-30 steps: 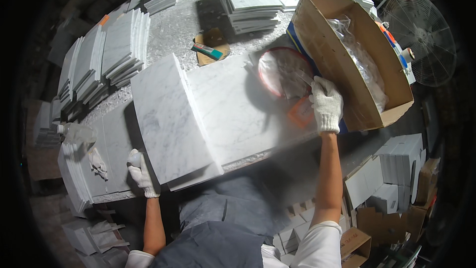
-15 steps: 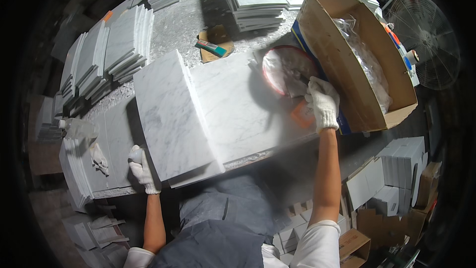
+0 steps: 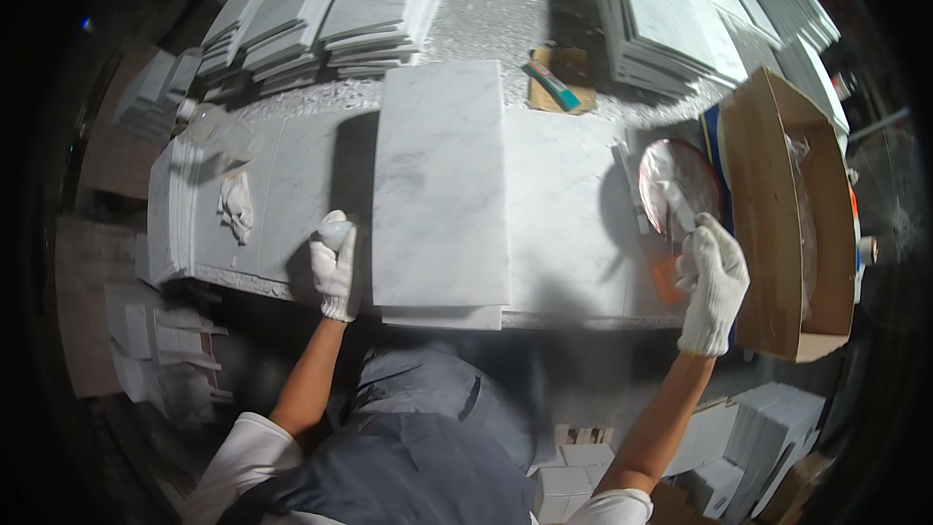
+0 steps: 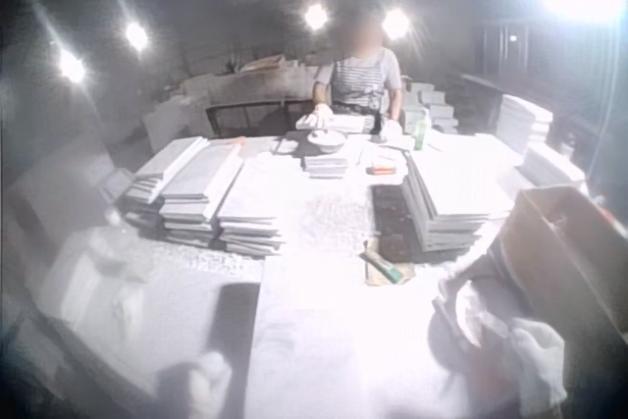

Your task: The person scrapes a white stone tile with a metal scraper, wipes it with a cloth, and stacks it with other finished tiles. They repeat this process for multiple tiles, occasionally walking to retrieve more tiles from a nearby stack.

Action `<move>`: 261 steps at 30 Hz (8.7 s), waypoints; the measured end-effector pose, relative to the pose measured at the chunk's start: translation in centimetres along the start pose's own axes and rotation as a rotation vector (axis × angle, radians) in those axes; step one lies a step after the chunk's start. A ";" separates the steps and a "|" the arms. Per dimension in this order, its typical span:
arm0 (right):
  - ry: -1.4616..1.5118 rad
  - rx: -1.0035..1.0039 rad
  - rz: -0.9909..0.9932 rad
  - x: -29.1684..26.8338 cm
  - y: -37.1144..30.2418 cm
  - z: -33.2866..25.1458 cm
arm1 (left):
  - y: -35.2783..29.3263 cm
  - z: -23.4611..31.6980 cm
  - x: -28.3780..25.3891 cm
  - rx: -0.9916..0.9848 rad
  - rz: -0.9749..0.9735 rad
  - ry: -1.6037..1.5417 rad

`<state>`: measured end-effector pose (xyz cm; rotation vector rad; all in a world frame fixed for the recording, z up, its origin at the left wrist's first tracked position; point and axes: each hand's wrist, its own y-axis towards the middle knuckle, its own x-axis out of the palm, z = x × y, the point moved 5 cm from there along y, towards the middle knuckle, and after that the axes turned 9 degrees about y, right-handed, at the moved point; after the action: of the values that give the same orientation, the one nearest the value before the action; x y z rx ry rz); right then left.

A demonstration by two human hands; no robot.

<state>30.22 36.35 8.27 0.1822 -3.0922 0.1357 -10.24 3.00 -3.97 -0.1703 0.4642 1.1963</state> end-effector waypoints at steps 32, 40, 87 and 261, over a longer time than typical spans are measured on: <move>0.281 0.168 -0.455 20.3 -11.4 0.6 | 0.1 0.6 -2.1 0.150 0.106 0.301; 0.598 0.542 -0.677 18.1 -12.5 2.1 | -0.1 1.1 -2.2 0.285 0.131 0.224; -0.998 -0.430 -0.941 25.1 -14.1 -1.1 | -0.4 0.4 -2.0 0.328 0.060 0.145; -0.719 -0.206 -0.003 -1.0 5.3 4.6 | 4.4 0.2 -1.8 0.093 0.174 0.340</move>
<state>30.40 41.27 3.16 0.2793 -3.7797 -0.3224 -14.80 3.17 -2.54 -0.2587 0.8444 1.3183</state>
